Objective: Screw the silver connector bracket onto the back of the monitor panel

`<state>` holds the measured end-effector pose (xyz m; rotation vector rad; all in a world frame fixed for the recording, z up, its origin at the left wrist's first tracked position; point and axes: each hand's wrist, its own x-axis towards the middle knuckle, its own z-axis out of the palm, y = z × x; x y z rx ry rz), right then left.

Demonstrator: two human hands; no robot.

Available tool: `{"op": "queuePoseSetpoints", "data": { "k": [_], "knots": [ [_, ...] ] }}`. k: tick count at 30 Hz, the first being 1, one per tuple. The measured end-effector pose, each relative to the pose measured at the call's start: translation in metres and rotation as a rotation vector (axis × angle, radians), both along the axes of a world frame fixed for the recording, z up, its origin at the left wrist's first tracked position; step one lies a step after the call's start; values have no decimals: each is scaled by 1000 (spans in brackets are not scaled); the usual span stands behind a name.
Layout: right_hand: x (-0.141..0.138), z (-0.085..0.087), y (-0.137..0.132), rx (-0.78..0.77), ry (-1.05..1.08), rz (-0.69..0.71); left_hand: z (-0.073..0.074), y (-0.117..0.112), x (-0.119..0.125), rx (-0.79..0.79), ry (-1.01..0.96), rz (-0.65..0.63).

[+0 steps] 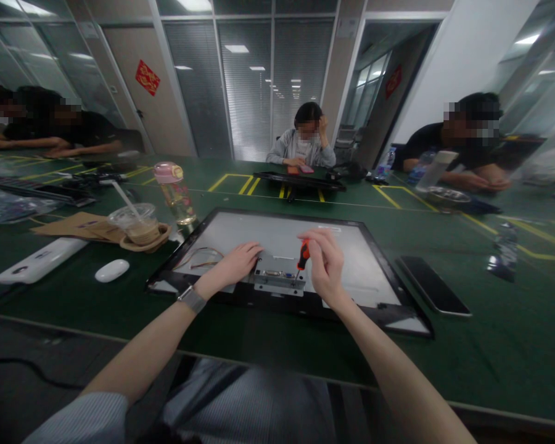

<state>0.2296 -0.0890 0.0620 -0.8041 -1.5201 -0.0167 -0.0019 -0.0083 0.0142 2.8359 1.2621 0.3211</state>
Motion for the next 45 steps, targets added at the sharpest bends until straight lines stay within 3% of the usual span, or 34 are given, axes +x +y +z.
{"op": "queuePoseSetpoints", "data": {
  "k": [4,11,18,23,27,30,37,45],
  "knots": [
    [-1,-1,0,-59,-4,55,-2,1,0,14,-5,-12],
    [1,-2,5,75,-21,-42,-1,1,0,7,11,-5],
    [-1,0,-2,-8,-10,16,-2,1,1,21,26,-3],
    [-1,-2,2,39,2,-24,-3,2,0,16,12,-2],
    [0,-6,5,-31,122,14,-5,4,-1,-4,8,-4],
    [-1,-4,5,-167,218,106,-6,4,-1,0,9,-6],
    [6,15,9,-489,550,582,-9,7,-1,15,4,-10],
    [1,19,10,-570,686,762,-12,9,-3,36,4,-31]
  ]
}}
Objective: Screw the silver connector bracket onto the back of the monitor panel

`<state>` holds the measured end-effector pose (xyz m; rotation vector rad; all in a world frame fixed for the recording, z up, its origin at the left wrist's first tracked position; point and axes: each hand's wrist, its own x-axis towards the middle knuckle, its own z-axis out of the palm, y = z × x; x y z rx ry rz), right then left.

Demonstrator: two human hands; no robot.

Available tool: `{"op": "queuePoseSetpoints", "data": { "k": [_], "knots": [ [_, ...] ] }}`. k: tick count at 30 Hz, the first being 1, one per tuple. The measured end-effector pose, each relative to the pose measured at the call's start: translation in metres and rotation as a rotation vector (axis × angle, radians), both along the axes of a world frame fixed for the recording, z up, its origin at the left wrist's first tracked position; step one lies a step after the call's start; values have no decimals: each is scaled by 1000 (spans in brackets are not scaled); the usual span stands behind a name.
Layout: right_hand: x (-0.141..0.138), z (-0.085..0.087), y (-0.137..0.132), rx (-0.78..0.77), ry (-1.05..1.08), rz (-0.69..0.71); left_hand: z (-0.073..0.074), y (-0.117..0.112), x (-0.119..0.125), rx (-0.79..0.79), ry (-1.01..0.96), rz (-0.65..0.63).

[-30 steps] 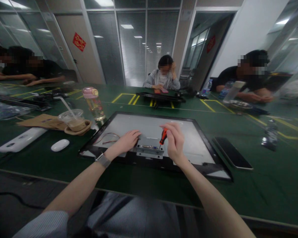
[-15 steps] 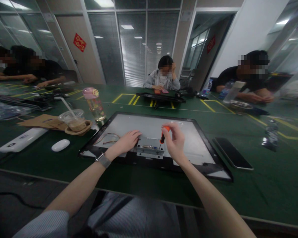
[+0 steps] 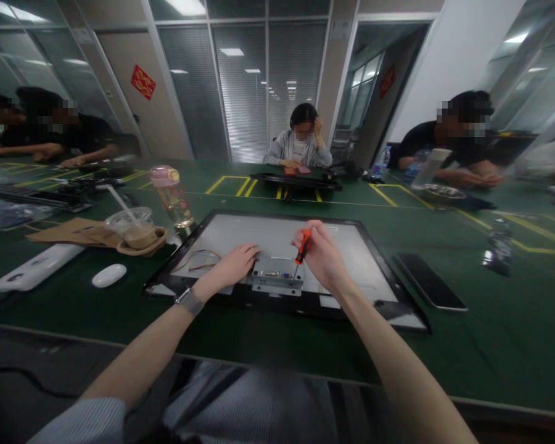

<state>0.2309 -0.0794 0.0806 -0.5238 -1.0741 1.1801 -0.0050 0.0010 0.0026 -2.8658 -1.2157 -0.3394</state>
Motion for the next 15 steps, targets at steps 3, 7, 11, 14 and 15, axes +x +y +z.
{"op": "queuePoseSetpoints", "data": {
  "k": [3,7,11,14,15],
  "knots": [
    [-3,-2,-1,21,-12,-1,-1,0,0,-5,-14,7],
    [-4,-2,-3,20,-50,-36,0,0,1,-16,-20,14],
    [-6,-1,-5,-16,-109,-67,3,-2,1,-24,-18,10],
    [-8,1,-6,-24,-108,-54,4,-3,1,-22,-19,8],
    [-9,1,-6,-19,-103,-52,4,-3,1,-20,-19,6]
  ]
}}
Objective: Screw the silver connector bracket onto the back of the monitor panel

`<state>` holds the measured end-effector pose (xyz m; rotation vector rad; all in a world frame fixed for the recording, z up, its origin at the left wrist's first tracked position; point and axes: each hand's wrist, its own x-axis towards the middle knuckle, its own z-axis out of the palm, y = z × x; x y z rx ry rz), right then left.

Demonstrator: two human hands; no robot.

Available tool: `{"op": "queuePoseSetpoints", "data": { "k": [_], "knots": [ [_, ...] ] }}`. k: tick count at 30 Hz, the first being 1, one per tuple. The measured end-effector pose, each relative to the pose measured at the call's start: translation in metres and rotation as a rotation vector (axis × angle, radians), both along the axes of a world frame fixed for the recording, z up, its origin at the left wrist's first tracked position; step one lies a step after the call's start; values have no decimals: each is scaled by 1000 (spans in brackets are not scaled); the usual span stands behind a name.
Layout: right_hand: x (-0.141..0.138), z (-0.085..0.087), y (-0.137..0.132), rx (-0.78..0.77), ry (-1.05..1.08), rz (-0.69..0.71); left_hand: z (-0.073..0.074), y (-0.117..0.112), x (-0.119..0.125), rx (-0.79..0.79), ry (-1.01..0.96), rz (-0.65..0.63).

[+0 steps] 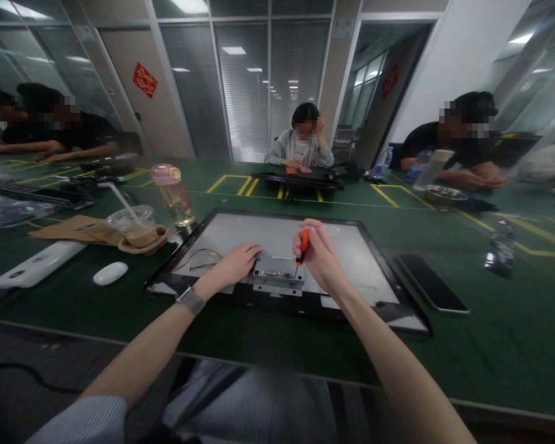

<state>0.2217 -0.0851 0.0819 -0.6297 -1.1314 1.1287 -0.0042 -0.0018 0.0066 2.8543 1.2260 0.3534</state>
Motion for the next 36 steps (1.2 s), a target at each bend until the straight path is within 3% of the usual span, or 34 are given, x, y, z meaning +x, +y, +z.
{"op": "queuePoseSetpoints", "data": {
  "k": [26,36],
  "knots": [
    [-8,-4,-1,15,-50,50,2,-2,1,-20,9,17],
    [-6,-5,2,-25,-68,-1,1,-1,1,-8,9,8]
  ]
}}
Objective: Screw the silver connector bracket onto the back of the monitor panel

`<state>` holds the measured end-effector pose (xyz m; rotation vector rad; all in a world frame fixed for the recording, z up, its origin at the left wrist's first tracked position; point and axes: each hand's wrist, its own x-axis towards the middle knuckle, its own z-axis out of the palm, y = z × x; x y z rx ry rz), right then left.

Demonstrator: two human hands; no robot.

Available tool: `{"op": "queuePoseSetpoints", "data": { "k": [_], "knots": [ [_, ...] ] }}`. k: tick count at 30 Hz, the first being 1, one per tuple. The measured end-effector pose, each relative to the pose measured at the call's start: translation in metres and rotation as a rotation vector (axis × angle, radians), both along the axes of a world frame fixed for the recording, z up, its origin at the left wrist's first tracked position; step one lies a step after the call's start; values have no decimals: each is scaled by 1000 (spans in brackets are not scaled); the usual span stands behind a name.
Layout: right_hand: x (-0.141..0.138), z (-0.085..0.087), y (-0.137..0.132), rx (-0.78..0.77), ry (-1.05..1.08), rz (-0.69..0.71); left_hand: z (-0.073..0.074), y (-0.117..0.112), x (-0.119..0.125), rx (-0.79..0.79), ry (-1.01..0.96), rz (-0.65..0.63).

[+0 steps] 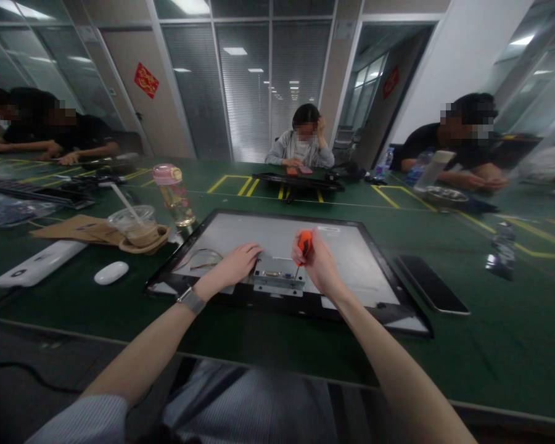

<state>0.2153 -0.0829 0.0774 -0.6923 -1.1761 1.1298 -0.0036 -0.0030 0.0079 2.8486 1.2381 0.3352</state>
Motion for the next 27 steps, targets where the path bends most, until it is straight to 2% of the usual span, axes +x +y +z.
{"op": "queuePoseSetpoints", "data": {
  "k": [6,13,20,27],
  "knots": [
    [-4,-4,-1,59,14,-36,0,-1,1,-8,-26,11],
    [0,-3,-1,5,-44,-33,0,0,1,-6,-25,7],
    [-3,-8,0,29,72,-28,3,-2,1,-16,-9,15],
    [0,-5,1,-4,56,-19,6,-4,2,-21,5,21]
  ]
}}
